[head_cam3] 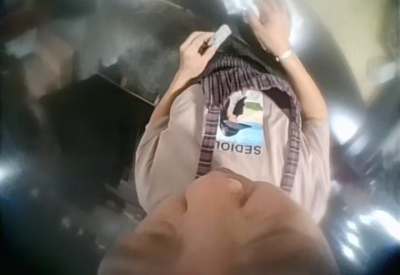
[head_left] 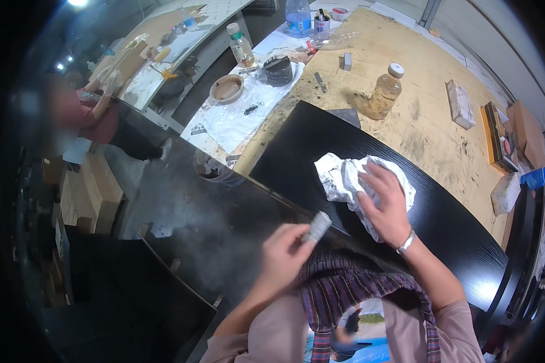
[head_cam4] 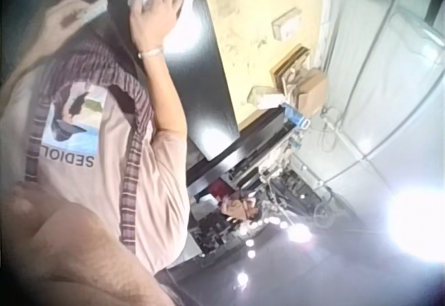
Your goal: The person wipes a long black wooden board with a white cloth, then uses a small rectangular block to rub the surface. They flip the board over and continue wiping and rubbing both sides repeatedly.
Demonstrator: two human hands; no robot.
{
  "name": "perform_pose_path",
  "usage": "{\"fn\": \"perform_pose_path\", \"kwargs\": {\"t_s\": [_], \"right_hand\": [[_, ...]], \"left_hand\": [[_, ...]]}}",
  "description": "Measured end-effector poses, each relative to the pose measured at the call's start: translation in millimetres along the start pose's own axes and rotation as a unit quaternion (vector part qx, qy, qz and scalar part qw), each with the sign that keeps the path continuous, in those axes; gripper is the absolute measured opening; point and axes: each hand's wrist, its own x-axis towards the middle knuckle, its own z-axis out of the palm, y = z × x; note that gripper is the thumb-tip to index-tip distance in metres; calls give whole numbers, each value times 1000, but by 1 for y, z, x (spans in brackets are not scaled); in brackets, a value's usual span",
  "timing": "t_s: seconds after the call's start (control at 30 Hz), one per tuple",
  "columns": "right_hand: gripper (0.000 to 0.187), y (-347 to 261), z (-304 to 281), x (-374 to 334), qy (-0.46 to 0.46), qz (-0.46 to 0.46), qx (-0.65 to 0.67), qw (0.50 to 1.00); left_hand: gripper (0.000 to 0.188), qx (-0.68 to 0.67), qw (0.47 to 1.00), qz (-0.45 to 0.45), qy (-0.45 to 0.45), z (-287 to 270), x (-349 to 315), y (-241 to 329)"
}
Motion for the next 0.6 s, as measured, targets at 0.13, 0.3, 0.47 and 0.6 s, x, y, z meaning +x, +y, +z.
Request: {"fn": "perform_pose_path", "kwargs": {"t_s": [0.13, 0.3, 0.47, 0.6], "right_hand": [[30, -24, -47, 8, 58, -21, 42, 997], [43, -28, -57, 5, -184, 133, 538, 812], [51, -8, -58, -17, -171, 199, 682, 683], [47, 16, -66, -30, 29, 208, 664, 718]], "left_hand": [[34, -312, 945, -96, -2, -9, 23, 15], [40, -566, 795, -141, -167, 30, 46, 45], [29, -462, 846, -141, -226, 43, 60, 61], [39, 76, 960, 262, -61, 44, 105, 66]]}}
